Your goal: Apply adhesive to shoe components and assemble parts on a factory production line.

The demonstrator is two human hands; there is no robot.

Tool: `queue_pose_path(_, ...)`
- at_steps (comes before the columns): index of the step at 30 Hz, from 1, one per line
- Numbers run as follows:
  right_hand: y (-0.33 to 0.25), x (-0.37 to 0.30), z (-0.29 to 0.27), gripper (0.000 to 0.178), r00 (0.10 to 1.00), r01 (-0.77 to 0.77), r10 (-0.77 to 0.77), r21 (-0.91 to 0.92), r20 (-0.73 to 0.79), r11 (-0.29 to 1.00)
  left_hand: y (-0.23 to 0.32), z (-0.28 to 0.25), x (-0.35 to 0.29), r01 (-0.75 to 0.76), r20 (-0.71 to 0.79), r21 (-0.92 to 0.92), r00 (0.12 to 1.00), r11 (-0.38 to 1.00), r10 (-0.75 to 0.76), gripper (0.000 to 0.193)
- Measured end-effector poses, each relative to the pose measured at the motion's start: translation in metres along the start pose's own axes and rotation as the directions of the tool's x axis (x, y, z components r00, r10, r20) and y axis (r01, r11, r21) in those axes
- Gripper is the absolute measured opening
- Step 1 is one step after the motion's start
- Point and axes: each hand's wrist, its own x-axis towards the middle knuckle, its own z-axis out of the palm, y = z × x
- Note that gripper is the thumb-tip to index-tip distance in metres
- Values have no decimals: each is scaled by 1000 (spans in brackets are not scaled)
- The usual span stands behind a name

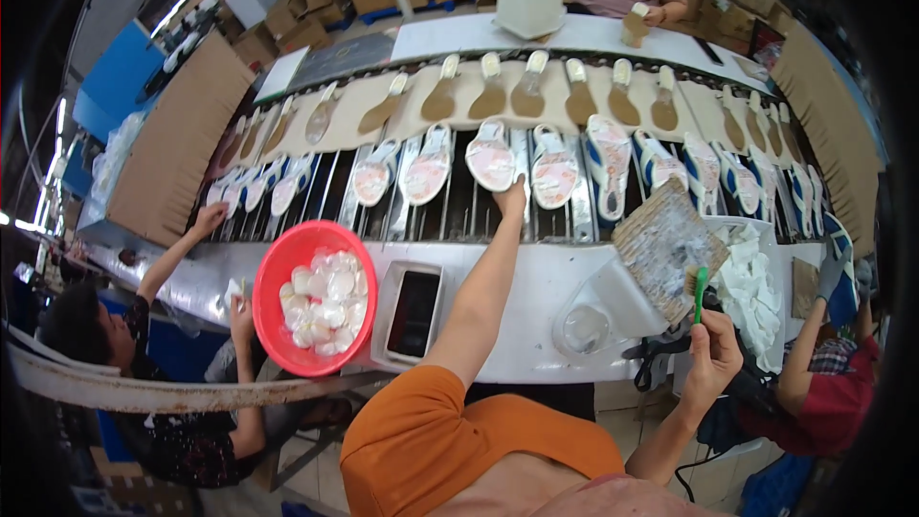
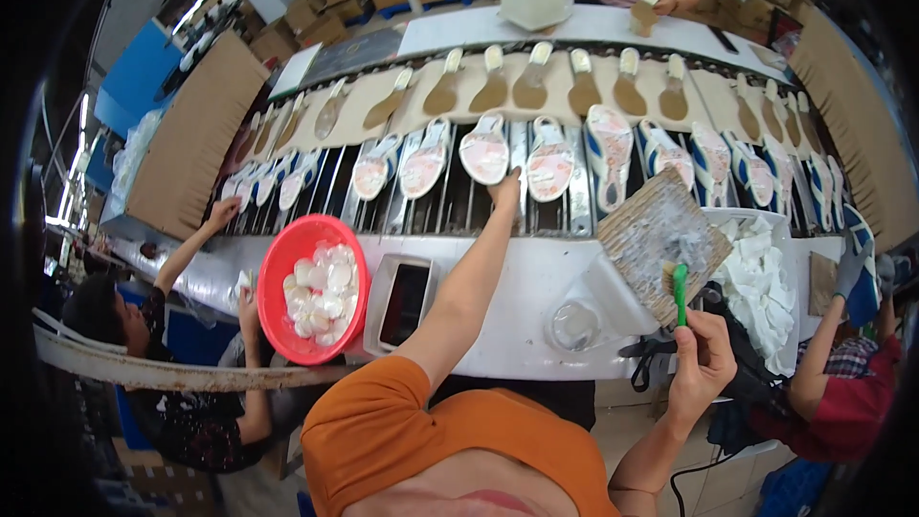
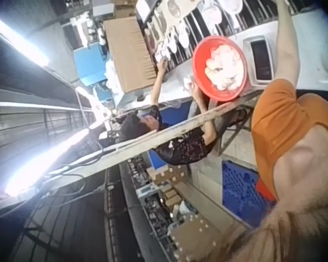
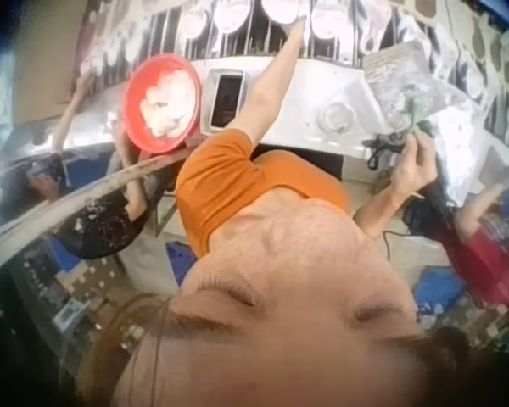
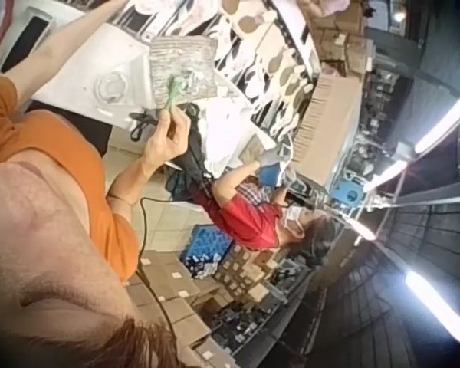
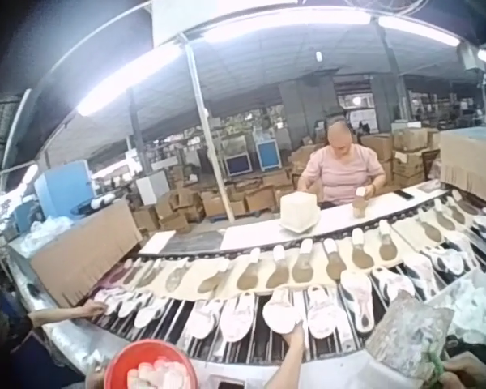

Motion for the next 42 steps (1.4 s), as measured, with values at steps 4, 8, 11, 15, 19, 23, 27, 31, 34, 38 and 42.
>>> queue_pose_path(4, -1, -10, 6, 14, 996, -27, 26, 7, 81, 1000, 15, -30, -4, -75, 221, 611, 972, 788, -78, 61)
queue_pose_path(8, 5, -10, 14, 15, 981, -89, 81, 35, 176, 995, 79, -58, -41, -134, 655, 386, 737, 913, -169, 64)
queue_pose_path(11, 6, -16, 19, 15, 975, -83, 84, -16, 205, 996, 115, -55, -68, -378, 769, 411, 632, 830, -93, 68)
queue_pose_path(15, 7, -19, 22, 16, 943, -70, 91, -76, 321, 995, 179, -93, -124, -433, 814, 157, 566, 887, 132, 67)
queue_pose_path(19, 16, -19, 11, 19, 899, -101, 197, -252, 392, 963, 209, -146, -139, -388, 798, 127, 587, 913, 139, 54)
queue_pose_path(23, 7, -25, 21, 23, 809, -169, 370, -421, 458, 891, 209, -215, -122, -255, 646, 4, 739, 967, 192, 39)
queue_pose_path(27, 25, -33, 22, 17, 741, -53, 445, -616, 503, 786, 239, -299, -95, -388, 312, 455, 912, 801, 265, 33)
queue_pose_path(31, 37, -44, 38, 14, 755, 52, 447, -724, 480, 688, 231, -380, -75, -269, 169, 937, 908, 223, 384, 33)
queue_pose_path(34, 42, -57, 50, 14, 801, 86, 399, -745, 446, 661, 221, -395, -81, -252, 235, 956, 965, 153, 120, 36)
queue_pose_path(38, 37, -61, 55, 16, 815, 108, 391, -776, 427, 622, 201, -388, -86, -273, 280, 953, 959, 131, -37, 42)
queue_pose_path(42, 34, -61, 50, 15, 796, 87, 432, -786, 424, 611, 190, -371, -87, -387, 388, 922, 920, -23, 51, 40)
